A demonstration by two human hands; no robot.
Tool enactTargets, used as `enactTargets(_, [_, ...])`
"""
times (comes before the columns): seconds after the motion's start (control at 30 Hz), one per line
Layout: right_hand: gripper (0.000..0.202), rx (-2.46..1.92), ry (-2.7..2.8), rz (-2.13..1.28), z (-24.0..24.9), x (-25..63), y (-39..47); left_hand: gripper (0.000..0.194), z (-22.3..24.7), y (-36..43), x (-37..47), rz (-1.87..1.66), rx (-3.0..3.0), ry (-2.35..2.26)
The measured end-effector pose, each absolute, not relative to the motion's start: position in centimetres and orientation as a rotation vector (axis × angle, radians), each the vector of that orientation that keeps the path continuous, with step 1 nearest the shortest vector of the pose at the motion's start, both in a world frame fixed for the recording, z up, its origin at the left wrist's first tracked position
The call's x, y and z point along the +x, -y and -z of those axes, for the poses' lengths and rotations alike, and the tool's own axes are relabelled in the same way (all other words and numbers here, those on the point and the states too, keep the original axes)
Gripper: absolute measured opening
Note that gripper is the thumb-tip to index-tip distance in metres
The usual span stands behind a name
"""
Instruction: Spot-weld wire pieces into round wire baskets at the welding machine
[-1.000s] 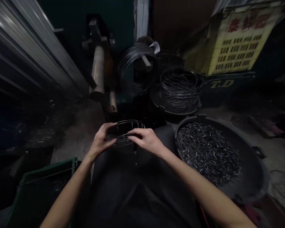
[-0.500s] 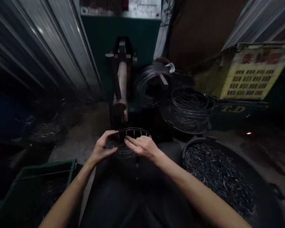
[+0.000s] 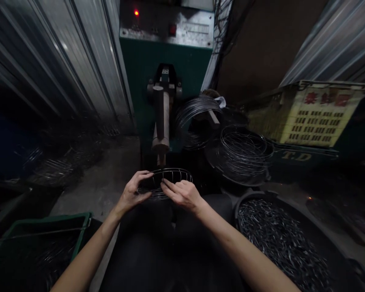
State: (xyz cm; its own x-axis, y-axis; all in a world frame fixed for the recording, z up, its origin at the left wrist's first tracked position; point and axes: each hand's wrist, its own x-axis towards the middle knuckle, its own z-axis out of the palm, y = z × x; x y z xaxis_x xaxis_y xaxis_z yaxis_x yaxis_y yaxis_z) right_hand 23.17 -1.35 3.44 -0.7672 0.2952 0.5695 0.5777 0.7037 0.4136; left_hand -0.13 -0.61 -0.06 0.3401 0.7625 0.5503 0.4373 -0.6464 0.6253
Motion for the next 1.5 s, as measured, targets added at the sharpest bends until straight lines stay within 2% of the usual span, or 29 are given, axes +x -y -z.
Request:
enactTargets(0.6, [0.026,-0.681,2.387,0.850,-2.3,22.4,-0.9,0.053,0.0,-2.0,-1.0,-1.217,2.341,-1.002])
enactTargets(0.73, [0.029,-0.770,2.364,0.803,-3.0,21.9,0.2,0.070,1.6,-1.9,-1.8,-1.282,2.294,-1.042])
enactTargets(0.8, [0.032,-0.894,2.339,0.689,-3.3,23.1,1.9,0.078,2.7,-1.9,-2.4,-1.302,2.210,-1.140])
enactTargets(0.9, [0.031,-1.298,2.123,0.402,-2.4,28.1,6.2,0.076,4.0,-1.8,-2.7,-1.304,2.108,-1.209])
enactTargets(1.03, [0.030,-2.320,1.582,0.136,1.9,38.5,12.5,0.073,4.6,-0.5,-2.0,-1.386,2.050,-1.165])
enactTargets(1.1, [0.029,-2.742,1.607,-0.238,4.7,42.6,15.3,0.072,4.5,1.0,-1.4,-1.377,2.051,-1.140])
enactTargets(1.2, [0.032,-2.872,1.680,-0.679,8.2,45.1,18.5,0.073,3.8,3.4,-0.5,-1.258,2.042,-1.101])
enactTargets(1.37, [0.040,-2.936,1.648,-0.737,9.8,45.1,20.0,0.074,3.3,5.4,1.4,-0.985,1.971,-1.054])
enactTargets(1.5, [0.045,-3.000,1.704,-0.681,8.8,45.0,20.4,0.067,4.1,5.4,2.4,-0.960,1.984,-1.095])
